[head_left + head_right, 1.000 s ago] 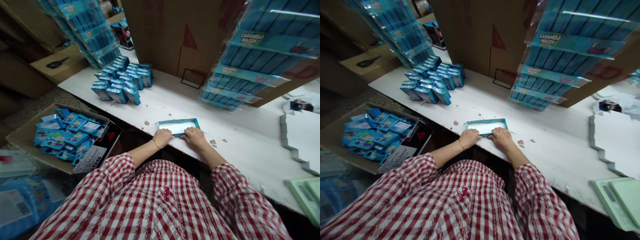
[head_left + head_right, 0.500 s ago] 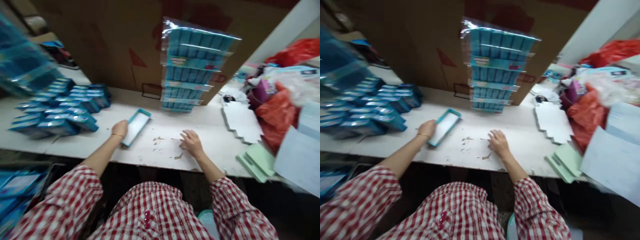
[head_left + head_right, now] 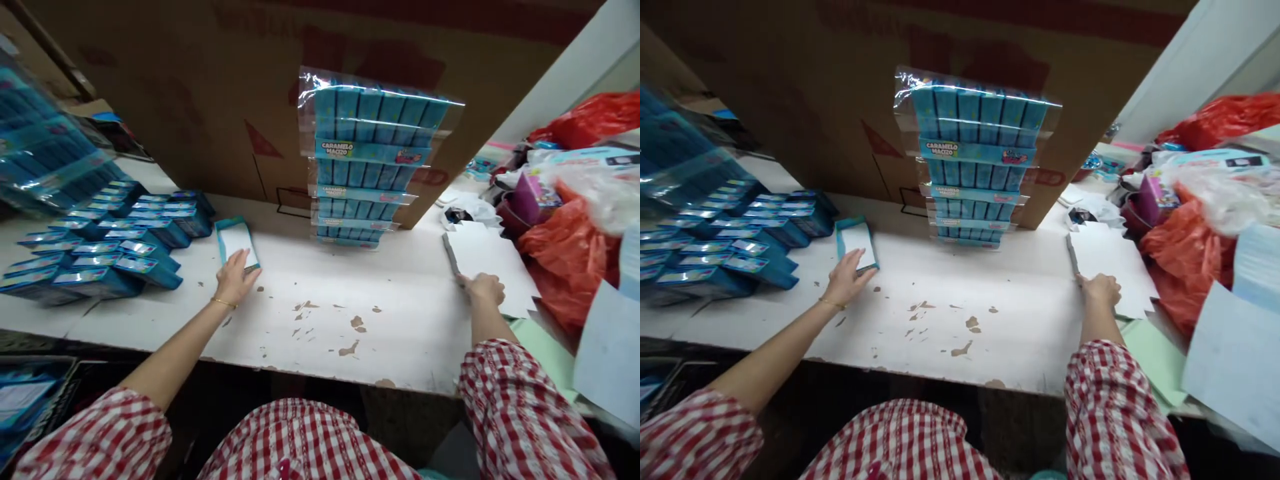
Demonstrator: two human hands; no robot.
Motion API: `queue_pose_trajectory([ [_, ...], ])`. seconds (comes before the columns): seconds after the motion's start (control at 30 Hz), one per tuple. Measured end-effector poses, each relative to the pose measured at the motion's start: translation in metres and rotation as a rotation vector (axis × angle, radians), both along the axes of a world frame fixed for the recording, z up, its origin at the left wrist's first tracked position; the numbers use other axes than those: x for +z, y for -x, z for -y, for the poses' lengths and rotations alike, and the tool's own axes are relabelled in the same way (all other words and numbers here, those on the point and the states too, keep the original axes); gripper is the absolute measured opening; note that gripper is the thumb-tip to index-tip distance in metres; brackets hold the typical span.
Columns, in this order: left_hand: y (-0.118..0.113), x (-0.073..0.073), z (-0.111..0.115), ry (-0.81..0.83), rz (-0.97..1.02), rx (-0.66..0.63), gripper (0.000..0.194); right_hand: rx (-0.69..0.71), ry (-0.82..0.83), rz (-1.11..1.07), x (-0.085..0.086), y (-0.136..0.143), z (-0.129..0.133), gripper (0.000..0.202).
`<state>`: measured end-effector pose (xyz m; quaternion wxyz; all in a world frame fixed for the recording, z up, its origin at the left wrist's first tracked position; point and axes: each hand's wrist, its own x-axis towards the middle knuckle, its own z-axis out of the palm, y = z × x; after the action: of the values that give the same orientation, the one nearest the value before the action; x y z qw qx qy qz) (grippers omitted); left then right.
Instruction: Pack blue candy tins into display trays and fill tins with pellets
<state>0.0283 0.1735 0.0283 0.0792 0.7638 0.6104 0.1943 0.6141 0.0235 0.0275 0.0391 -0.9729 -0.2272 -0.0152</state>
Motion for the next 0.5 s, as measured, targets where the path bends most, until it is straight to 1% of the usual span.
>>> queue_pose_trajectory([
  [0.07,0.005,-0.005,0.016,0.005,0.055,-0.050,0.049,-0.017,0.073,-0.017,0.006,-0.006,-0.004,0.060],
  [0.1,0.009,-0.007,0.024,0.001,0.085,-0.065,0.046,-0.001,0.112,-0.033,0.011,-0.008,-0.005,0.057],
  [0.2,0.019,-0.013,0.041,0.009,0.177,-0.099,0.041,0.100,0.194,-0.061,0.028,-0.012,-0.004,0.042],
  [0.27,0.018,-0.013,0.052,0.040,0.235,-0.149,0.041,0.154,0.205,-0.026,0.038,-0.003,0.001,0.032],
  [0.3,0.015,-0.013,0.058,0.061,0.265,-0.184,0.040,0.179,0.208,0.022,0.041,0.007,0.006,0.029],
  [0.37,0.002,-0.009,0.074,0.119,0.329,-0.273,0.037,0.264,0.212,0.185,0.047,0.038,0.018,0.028],
  [0.43,-0.017,-0.005,0.093,0.219,0.391,-0.385,0.035,0.425,0.180,0.382,0.049,0.083,0.035,0.028],
  [0.5,-0.040,0.000,0.113,0.362,0.460,-0.496,0.036,0.660,0.130,0.456,0.047,0.139,0.052,0.023],
])
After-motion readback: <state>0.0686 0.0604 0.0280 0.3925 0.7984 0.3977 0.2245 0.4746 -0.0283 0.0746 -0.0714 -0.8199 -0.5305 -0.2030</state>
